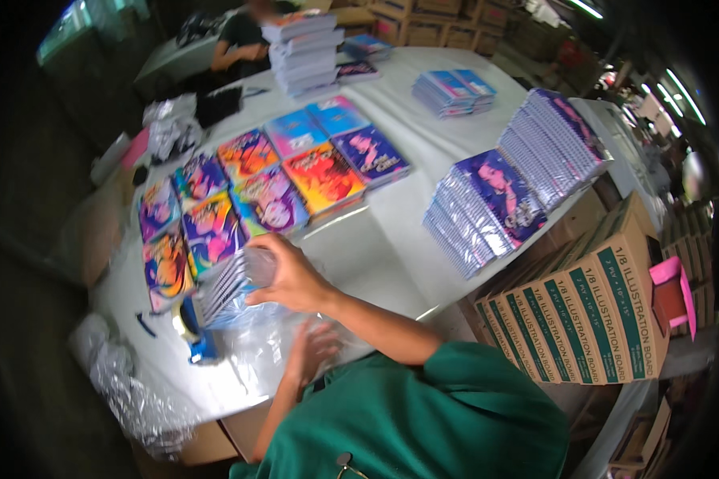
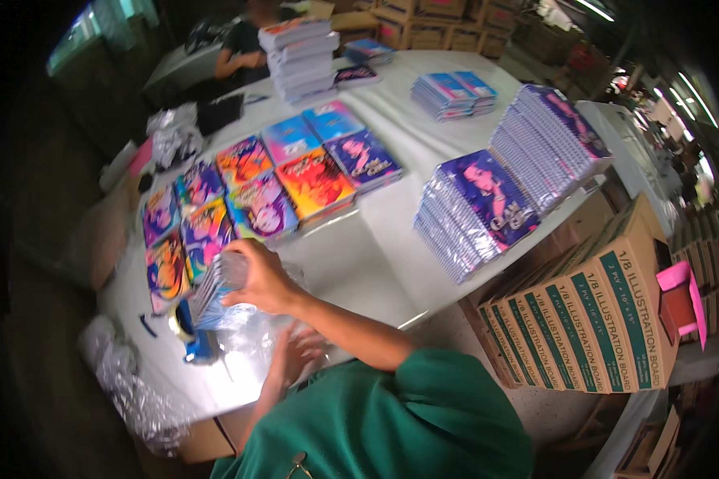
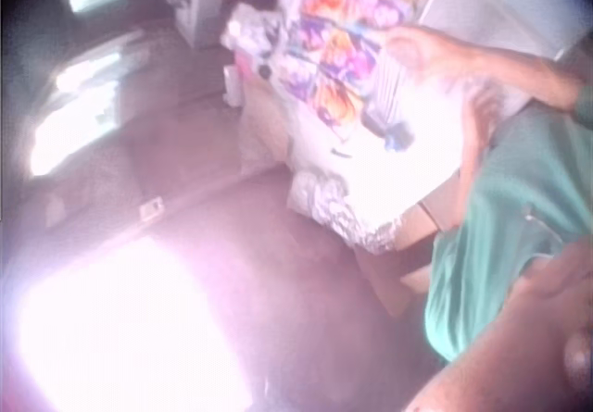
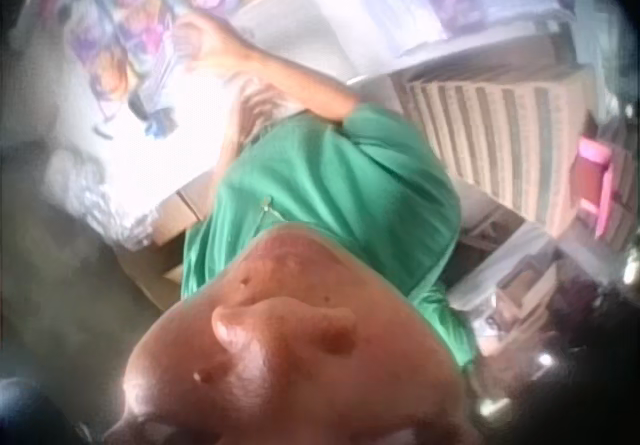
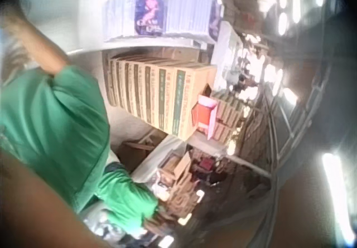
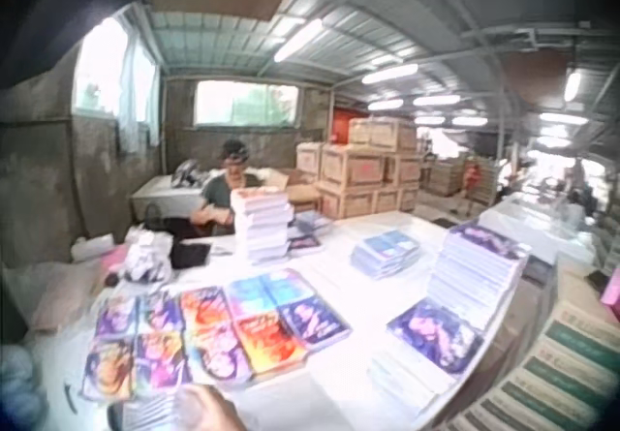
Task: The person puts spiral notebooks into plastic sleeves, applies tape from a dispenser to seal the sleeves, and organizes the notebooks into stacks on a work table.
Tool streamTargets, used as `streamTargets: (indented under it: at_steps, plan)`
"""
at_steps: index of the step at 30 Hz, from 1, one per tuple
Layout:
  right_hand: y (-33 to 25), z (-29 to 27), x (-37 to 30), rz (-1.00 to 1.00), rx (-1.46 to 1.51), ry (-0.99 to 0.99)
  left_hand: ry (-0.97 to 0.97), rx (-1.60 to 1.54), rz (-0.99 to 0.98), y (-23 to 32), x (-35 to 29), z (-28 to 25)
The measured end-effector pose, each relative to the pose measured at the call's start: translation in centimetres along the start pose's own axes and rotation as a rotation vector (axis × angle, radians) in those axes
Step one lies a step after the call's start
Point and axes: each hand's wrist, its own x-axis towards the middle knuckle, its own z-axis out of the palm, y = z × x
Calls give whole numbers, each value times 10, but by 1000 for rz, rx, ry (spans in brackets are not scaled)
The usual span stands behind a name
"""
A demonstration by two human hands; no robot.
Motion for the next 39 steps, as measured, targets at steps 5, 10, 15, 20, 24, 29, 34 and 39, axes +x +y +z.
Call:
streamTargets:
  at_steps: [5, 10, 15, 20, 24, 29, 34, 39]
  plan:
    - [86, -62, -47, 18, 376, 68, 84, 137, 981, 80, 17, -52]
    - [70, -43, -40, -202, 31, 77, 237, 845, 1264, 124, 2, 11]
    - [50, -38, -11, -452, -217, 224, 511, 1170, 1206, 157, 14, 34]
    - [-7, -38, 19, -686, -105, 533, 520, 653, 1645, 202, 15, 52]
    - [-32, -58, 3, -830, -82, 708, 729, 578, 1747, 227, -19, 44]
    - [38, -35, -98, -863, -491, 0, 541, 736, 1163, 148, -25, -26]
    - [55, -9, -95, -572, -806, -246, 364, 848, 1012, 67, -25, 10]
    - [36, -6, -62, -507, -793, -192, 676, 965, 1059, 67, -20, 32]
